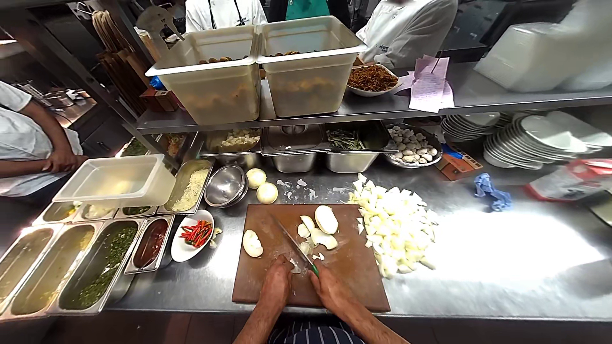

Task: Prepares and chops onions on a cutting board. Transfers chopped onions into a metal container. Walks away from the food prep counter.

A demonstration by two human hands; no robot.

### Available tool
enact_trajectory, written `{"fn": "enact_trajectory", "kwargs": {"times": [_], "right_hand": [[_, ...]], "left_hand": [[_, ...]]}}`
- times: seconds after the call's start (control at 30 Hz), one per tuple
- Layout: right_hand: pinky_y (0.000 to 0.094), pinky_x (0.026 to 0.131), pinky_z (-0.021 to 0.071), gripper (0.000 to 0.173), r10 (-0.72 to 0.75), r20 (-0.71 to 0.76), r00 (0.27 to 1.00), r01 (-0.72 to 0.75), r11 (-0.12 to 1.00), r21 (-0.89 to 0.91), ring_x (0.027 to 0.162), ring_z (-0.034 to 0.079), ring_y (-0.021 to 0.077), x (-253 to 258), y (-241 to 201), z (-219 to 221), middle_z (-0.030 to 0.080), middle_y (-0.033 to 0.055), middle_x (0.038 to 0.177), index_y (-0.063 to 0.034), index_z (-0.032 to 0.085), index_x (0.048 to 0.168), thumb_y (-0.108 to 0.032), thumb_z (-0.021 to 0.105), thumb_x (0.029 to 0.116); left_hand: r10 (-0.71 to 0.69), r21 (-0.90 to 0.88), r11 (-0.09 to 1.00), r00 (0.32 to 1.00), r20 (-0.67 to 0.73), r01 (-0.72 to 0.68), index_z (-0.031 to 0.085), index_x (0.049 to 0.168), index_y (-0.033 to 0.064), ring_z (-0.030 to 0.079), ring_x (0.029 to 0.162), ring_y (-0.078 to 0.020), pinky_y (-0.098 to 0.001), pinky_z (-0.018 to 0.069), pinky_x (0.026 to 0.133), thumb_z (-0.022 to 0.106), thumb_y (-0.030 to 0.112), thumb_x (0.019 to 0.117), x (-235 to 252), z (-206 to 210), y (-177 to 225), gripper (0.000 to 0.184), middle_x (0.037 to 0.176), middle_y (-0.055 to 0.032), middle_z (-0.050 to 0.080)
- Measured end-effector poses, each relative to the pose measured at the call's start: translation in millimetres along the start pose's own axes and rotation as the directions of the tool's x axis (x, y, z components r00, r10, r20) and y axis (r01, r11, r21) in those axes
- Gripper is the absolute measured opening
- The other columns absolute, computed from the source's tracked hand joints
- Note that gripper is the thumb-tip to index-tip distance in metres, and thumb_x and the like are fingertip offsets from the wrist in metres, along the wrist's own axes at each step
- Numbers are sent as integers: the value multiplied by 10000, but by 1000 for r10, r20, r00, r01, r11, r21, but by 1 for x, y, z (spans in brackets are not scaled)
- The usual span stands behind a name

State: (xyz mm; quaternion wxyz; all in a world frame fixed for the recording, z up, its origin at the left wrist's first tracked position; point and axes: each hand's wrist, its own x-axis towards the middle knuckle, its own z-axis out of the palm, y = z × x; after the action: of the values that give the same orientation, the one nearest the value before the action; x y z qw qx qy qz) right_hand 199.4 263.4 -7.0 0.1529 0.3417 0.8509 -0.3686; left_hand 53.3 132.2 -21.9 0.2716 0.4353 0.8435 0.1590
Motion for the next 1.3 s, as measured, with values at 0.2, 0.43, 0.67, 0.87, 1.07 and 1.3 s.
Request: {"fn": "enact_trajectory", "kwargs": {"times": [0.2, 0.43, 0.67, 0.87, 1.07, 1.3], "right_hand": [[576, 821, 529, 457, -141, 264, 954, 97, 980, 173, 893, 675, 352, -40, 21, -34, 678, 193, 955, -46, 624, 1208, -457, 508, 1046], [442, 523, 521, 439, 86, 222, 971, -168, 910, 379, 549, 581, 240, -36, 62, -20, 591, 99, 739, -95, 584, 1199, -496, 518, 1034], [583, 817, 551, 432, -1, 94, 996, 2, 1000, -14, 937, 705, 366, -54, 18, -48, 706, 173, 963, -101, 610, 1232, -460, 447, 1057], [561, 823, 561, 407, -6, 114, 993, 29, 978, -204, 974, 716, 365, -55, -1, -37, 716, 160, 980, -113, 578, 1228, -430, 382, 1066], [564, 819, 565, 389, 23, 167, 986, 22, 965, -261, 986, 714, 385, -68, -18, -57, 709, 174, 991, -111, 530, 1277, -408, 385, 1072], [590, 837, 564, 353, 115, 238, 964, -42, 956, -289, 1055, 695, 410, -65, -35, -64, 693, 204, 1091, -95, 503, 1323, -326, 415, 1071]], "left_hand": [[-63, 15, 997, 927, -370, 74, 746, 1193, 150, 572, 1289, -343, -492, 511, 1052, 551, 3, 909, 2, -75, -57, 375, 1388, -125, 619], [22, 209, 977, 993, 120, -47, 702, 1289, 225, 448, 1421, -358, -555, 464, 1103, 734, 236, 875, 37, -118, -109, 415, 1529, -120, 489], [-49, 163, 984, 989, -143, 72, 709, 1241, 157, 544, 1299, -389, -491, 493, 1076, 726, 468, 895, 6, -39, -38, 465, 1395, -225, 551], [-155, 59, 985, 985, -75, 160, 687, 1263, 96, 612, 1260, -283, -453, 509, 1070, 682, 411, 944, 6, -25, 2, 449, 1390, -122, 608], [-172, 62, 983, 985, 3, 172, 674, 1303, 112, 635, 1223, -276, -452, 519, 1053, 628, 445, 954, 6, -26, 8, 485, 1318, -126, 648], [-191, 31, 981, 981, -33, 192, 705, 1227, 72, 667, 1174, -281, -454, 536, 1026, 624, 487, 941, 8, -16, 13, 511, 1251, -141, 684]]}}
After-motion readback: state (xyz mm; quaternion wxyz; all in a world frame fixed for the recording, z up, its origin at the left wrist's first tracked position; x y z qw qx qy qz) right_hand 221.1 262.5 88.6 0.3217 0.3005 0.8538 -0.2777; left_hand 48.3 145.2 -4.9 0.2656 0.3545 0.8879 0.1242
